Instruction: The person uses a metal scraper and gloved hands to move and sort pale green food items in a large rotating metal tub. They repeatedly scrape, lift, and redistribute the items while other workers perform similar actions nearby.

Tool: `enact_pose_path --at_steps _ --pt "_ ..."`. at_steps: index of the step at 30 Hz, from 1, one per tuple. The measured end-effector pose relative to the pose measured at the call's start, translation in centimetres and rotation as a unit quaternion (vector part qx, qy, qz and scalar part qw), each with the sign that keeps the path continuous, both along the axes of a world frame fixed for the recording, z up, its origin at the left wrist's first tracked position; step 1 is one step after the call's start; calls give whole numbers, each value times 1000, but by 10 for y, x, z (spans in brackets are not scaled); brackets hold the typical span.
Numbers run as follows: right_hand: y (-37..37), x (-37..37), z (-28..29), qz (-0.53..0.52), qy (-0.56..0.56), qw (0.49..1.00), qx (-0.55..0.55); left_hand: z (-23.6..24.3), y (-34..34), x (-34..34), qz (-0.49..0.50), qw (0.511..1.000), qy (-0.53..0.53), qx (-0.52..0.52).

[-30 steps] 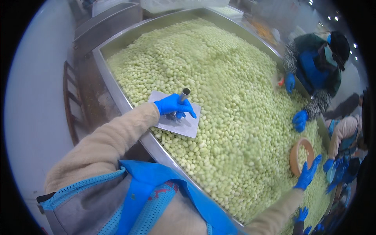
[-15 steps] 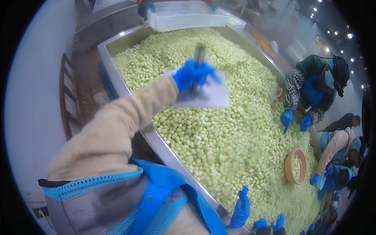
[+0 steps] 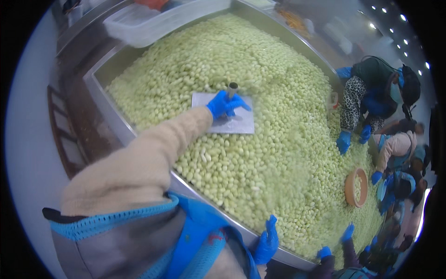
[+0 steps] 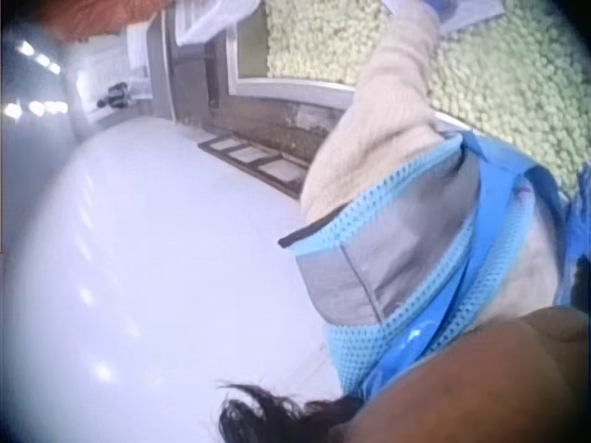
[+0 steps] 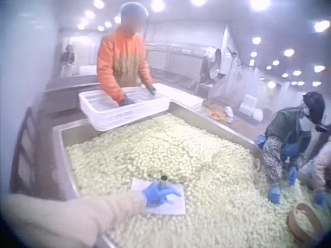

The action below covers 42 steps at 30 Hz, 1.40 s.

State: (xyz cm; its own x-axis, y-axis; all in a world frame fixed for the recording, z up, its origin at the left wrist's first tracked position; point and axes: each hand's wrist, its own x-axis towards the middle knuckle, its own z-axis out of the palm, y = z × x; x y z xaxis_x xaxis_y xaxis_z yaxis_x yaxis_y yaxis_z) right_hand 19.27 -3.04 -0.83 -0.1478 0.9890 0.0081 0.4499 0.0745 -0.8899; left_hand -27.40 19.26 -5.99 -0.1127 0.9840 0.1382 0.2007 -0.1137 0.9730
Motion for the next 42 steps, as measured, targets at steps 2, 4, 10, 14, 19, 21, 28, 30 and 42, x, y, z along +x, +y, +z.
enact_pose_path --at_steps 2,4,10,14,19,21,28,30,42 --pt "-12 -8 -1 -59 -129 990 11 31 -18 28 -9 986 -151 -67" --pt "-10 -23 -6 -111 -63 990 57 50 -12 25 34 982 -145 -120" --pt "-4 -21 -5 -125 -39 991 14 192 14 -22 -32 930 -365 23" --pt "-5 -9 -12 -93 -128 987 32 342 39 -57 -104 946 -205 230" --pt "-5 -9 -16 -107 -164 980 17 293 53 -58 -13 944 13 328" --pt "-5 -17 -4 -114 -186 976 -11 203 68 -53 21 966 132 221" --pt "-2 -13 -1 -98 -176 979 -14 10 93 -1 -38 999 -17 -15" --pt "-1 -9 -9 -104 -191 974 69 34 87 21 -57 987 0 -149" --pt "-8 -24 -13 -128 -123 983 53 338 54 -58 -73 941 -48 328"
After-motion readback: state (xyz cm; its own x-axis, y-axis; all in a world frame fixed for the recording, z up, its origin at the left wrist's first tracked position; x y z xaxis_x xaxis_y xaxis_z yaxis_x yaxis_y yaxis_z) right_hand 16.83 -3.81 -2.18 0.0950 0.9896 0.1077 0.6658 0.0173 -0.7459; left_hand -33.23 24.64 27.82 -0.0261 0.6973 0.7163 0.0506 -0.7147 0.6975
